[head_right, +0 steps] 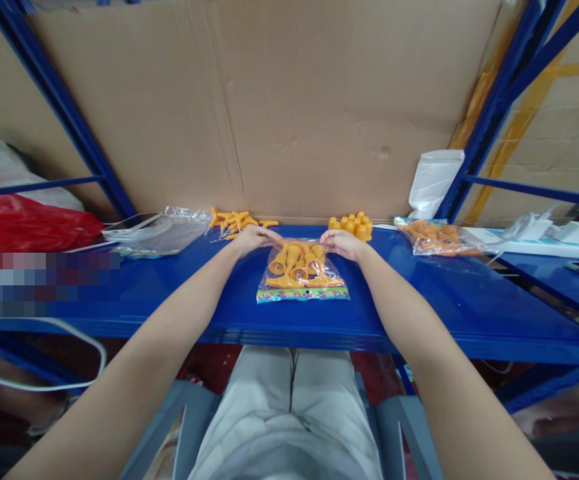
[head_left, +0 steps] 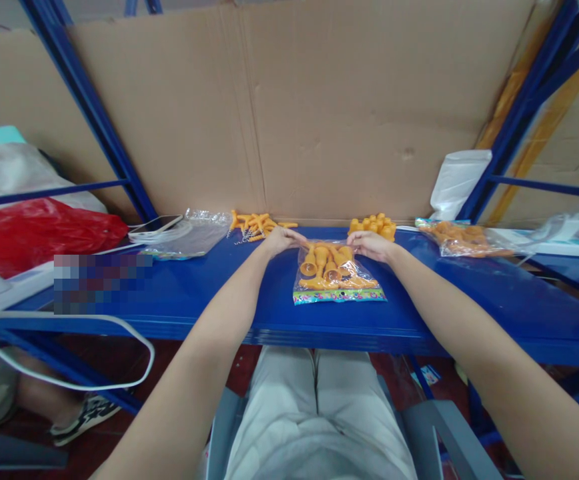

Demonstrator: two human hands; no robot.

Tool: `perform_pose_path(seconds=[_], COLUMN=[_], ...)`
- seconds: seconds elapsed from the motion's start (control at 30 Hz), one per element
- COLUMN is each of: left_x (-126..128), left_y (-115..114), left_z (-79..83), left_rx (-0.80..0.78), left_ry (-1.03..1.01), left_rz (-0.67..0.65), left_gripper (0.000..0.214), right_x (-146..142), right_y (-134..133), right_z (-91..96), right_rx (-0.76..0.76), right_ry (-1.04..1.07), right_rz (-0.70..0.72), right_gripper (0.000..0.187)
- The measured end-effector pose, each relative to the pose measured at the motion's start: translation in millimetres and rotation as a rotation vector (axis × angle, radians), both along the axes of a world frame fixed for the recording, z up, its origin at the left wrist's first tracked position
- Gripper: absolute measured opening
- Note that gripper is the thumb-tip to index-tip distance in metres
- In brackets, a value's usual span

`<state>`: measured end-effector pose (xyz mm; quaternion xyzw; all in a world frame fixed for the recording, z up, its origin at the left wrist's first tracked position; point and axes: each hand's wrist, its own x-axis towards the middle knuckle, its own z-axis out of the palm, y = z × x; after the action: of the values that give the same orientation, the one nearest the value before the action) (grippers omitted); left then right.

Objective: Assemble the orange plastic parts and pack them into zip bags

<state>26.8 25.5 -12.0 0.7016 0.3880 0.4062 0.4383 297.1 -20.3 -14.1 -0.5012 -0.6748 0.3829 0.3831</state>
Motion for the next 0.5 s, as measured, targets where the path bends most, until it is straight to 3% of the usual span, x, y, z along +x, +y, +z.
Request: perform_pose_path(seconds=[0.1,0.2,0.33,0.5], left_x=[3.5,6.1,8.0,14.2], left_y=[-0.1,1.6,1.8,-7.4], left_z=[0.6,0.9,2.7,12.2], left_rx=[0.051,0.136,0.321,0.503], left_ry=[0.057,0.156,0.354,0.641], left_rz=[0.003,-0.001,-0.013,0.076], left_gripper=[0.014,0.018,0.032,0.038], right_x=[0.4,2.0,4.3,3.4], right_y=[-2.7,-1.3,6.8,5.3], right_z=[2.4,3.5,3.0,13.4], right_rx=[-0.095,-0.058,0.109,0.316], right_ry=[0.117,0.047,-0.196,-0.621], right_rz=[0.001,0.004,-0.031,0.018], right_gripper=[0.015,0.013,0.014,0.021])
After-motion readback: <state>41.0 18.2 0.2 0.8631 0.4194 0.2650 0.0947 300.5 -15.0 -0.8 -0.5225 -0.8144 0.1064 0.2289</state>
